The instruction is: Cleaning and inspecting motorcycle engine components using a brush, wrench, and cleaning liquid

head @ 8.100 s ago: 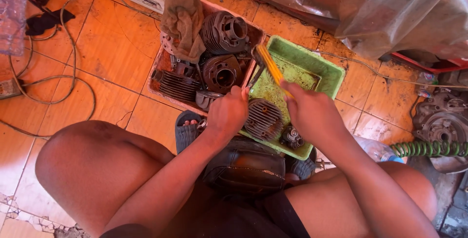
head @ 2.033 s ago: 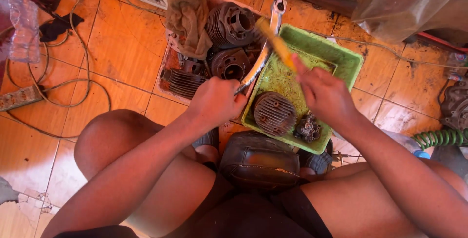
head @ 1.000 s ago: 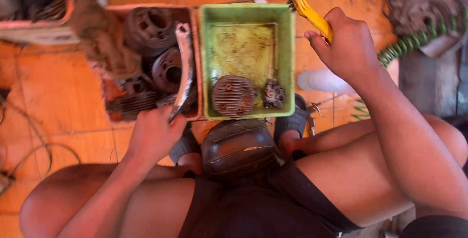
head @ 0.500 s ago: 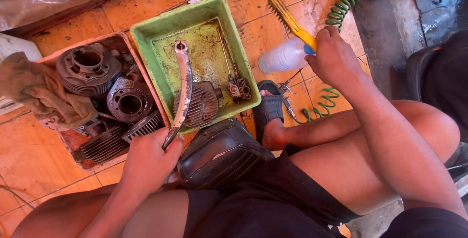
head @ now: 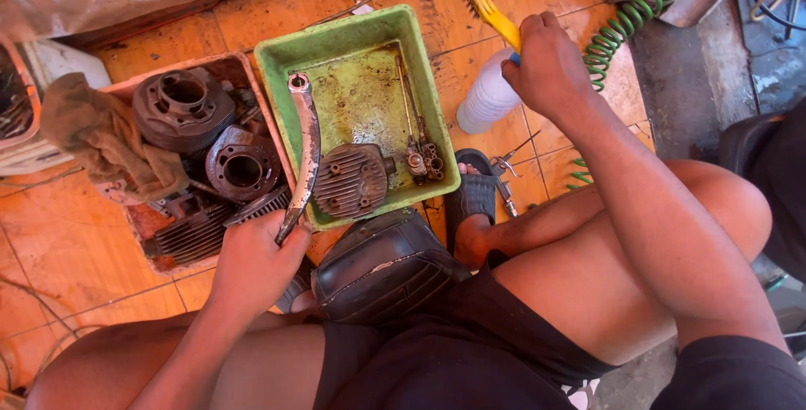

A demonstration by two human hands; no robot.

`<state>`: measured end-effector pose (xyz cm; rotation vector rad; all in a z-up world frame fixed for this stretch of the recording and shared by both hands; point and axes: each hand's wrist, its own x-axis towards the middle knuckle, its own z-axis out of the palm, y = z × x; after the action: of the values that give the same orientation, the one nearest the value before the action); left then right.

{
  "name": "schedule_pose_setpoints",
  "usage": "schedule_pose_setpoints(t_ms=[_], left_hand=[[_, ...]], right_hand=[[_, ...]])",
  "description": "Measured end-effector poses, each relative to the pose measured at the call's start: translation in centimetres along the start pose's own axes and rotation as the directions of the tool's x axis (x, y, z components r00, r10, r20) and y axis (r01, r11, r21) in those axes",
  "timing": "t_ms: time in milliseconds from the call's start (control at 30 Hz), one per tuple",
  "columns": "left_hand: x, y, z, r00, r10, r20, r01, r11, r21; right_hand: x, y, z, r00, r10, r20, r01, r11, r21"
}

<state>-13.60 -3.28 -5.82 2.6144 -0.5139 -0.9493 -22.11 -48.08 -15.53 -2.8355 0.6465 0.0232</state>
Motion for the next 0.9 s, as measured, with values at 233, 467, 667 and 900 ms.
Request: schedule_pose_setpoints(t_ms=[233,467,667,900], left_hand=[[-1.4,-1.4,-1.0,0.995,-0.096,-0.02,0.094,0.993,-0.074],[-1.7,-2.6,-1.2,0.994,-0.101,-0.045,0.097,0.992,-0.086],[-2.4,-3.2,-1.0,0.993,-0.091,-0.073,0.082,0.99,-0.113],[-4.5,-4.7,-1.7,0.981,-0.14,-0.132,0.101,0.958,-0.267]], right_hand=[[4.3,0.1,0.1,0.999,-0.042,-0.018,0.042,0.999,-0.01],[5.7,-1.0,0.3,0.999,-0.016,-0.037,0.015,0.999,-0.038],[5.9,-4.5,-1.5,0.995,-0.078,-0.061,0.062,0.971,-0.23],[2.4,-15.9,-5.8,0.966,-0.236,0.109,0.242,0.969,-0.042]])
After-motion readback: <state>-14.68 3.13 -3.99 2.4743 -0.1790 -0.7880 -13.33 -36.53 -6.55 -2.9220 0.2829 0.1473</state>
